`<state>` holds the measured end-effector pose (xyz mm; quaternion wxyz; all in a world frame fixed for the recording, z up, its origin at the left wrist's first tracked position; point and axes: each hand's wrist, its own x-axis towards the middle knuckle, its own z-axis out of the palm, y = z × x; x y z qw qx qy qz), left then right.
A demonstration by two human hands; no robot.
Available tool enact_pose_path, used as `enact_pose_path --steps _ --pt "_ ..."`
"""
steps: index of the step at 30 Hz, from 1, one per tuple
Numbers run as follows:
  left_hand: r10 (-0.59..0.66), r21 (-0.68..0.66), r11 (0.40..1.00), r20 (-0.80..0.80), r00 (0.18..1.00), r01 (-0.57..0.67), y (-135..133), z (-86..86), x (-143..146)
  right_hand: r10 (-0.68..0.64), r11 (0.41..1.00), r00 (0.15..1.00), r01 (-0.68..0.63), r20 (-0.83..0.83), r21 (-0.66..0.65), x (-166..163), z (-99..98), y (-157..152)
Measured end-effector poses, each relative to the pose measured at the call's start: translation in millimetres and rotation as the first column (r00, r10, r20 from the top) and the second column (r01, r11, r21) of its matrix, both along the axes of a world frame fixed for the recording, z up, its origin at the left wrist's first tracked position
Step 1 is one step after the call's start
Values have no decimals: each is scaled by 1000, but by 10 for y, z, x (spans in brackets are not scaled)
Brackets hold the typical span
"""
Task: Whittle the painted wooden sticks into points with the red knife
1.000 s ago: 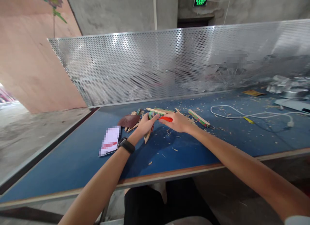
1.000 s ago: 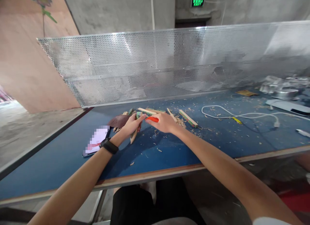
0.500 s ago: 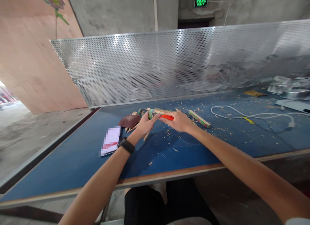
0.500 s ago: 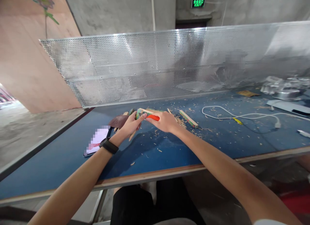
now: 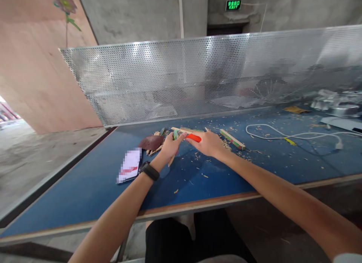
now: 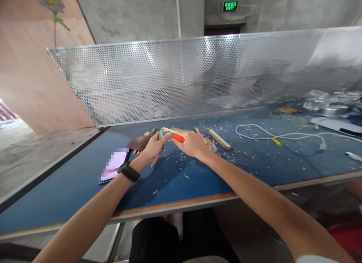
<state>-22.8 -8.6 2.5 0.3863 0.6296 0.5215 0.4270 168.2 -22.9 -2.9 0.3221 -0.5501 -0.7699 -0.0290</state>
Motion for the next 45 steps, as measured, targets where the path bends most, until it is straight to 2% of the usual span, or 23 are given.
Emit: enact_pose_path --steps 5,10,16,20,22,25,28,31,33,35,40,45 --pt "25 -34 999 -8 1000 -25 -53 47 25 -17 1000 1000 17 -10 14 -40 -37 -5" --pt "62 -15 998 -10 998 -63 -73 50 72 -40 999 997 40 -65 6 -84 -22 -32" --pt "-20 29 999 25 999 19 11 -69 22 55 996 991 -64 -119 -67 -26 -4 14" --pt "13 -86 996 154 988 0 87 -80 -26 42 995 994 -51 -105 -83 110 -35 125" --pt "-6 -114 993 199 980 29 109 -73 -49 15 997 993 -24 -120 -74 174 -43 173" --pt "-133 -33 990 98 986 137 102 -69 -85 -37 998 984 28 -173 -53 231 -35 216" --pt "-295 50 952 -105 950 301 59 -62 -116 -38 997 961 20 -274 -69 244 -26 240" --pt "-384 7 914 -303 872 405 42 -64 -138 -21 991 945 -23 -325 -131 248 -40 264" --pt "-403 -8 906 -326 855 424 67 -79 -153 -28 985 951 -26 -307 -171 258 -61 280" --pt "-359 41 922 -281 890 385 112 -98 -174 -3 976 957 -61 -290 -210 275 -87 296" --pt "-135 186 968 -167 977 166 177 -83 -247 136 937 938 -226 -320 -265 314 -132 331" --pt "-34 231 971 -131 991 63 154 -32 -291 93 953 916 -195 -390 -232 286 -104 307"
